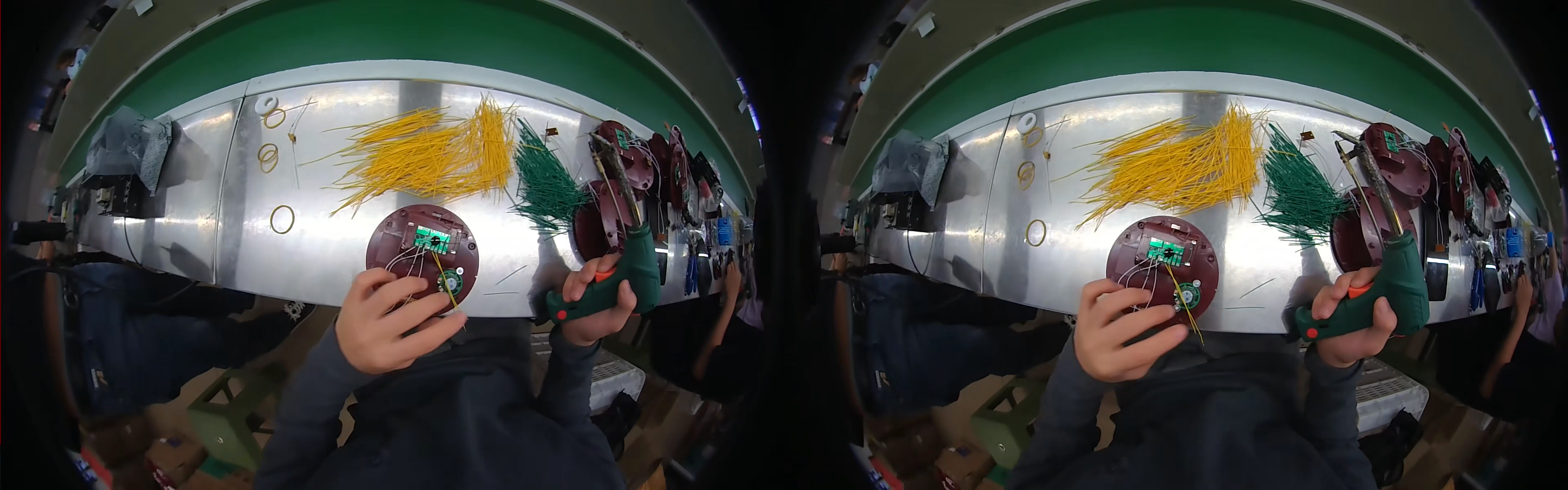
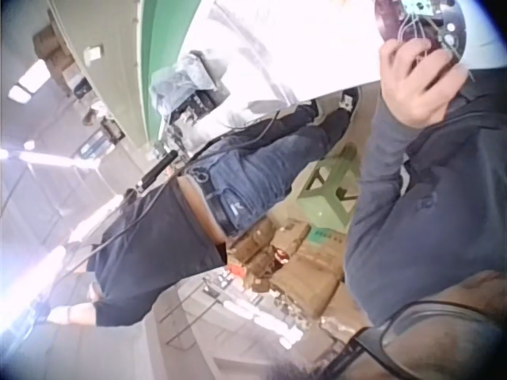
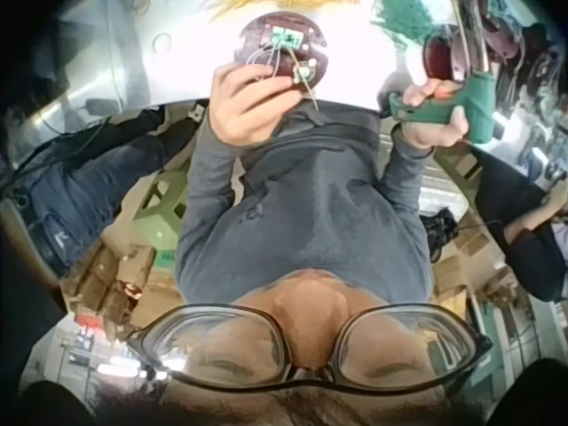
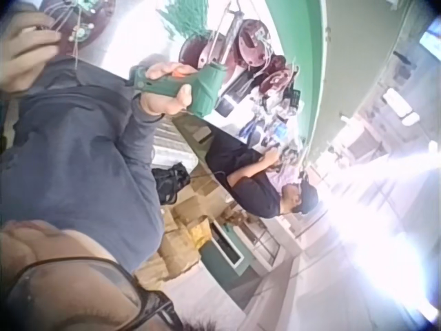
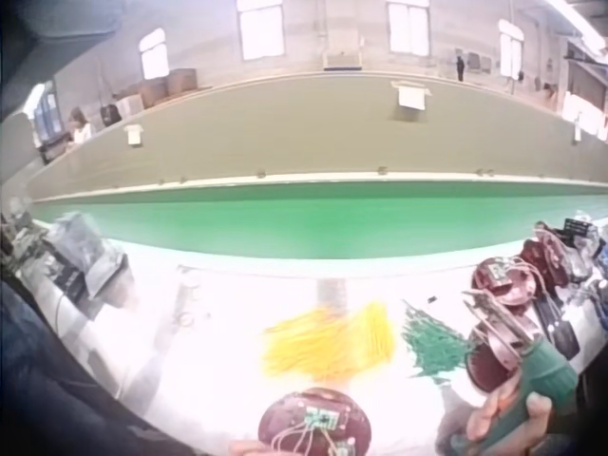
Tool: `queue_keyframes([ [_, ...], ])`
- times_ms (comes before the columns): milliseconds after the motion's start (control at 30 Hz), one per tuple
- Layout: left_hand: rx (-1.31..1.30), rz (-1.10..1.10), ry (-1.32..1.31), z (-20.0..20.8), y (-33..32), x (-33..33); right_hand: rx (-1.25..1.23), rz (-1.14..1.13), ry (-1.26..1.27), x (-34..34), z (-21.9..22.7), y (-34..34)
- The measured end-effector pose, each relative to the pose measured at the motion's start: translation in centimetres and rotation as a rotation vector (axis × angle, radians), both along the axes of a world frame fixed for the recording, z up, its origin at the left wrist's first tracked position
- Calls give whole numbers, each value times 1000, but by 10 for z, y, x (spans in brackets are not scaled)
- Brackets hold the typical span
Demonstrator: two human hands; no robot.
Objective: The person solders wires to the circuit board of a plastic base using a soldering iron, places the assembled base onto the conveyor line, and solders wires onto another base.
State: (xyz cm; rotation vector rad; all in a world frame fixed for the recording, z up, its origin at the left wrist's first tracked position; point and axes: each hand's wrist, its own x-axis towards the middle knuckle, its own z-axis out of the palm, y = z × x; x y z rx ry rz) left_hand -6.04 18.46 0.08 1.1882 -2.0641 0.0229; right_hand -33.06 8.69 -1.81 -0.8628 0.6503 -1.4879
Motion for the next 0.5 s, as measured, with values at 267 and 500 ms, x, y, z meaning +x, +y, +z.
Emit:
queue_keyframes([
  [267,55,-87,-156,-11,-22,-18,25,10,-33,-3,-5,0],
  [500,11,77,-68,-18,-28,-41,18,31,-36,-3,-4,-1],
])
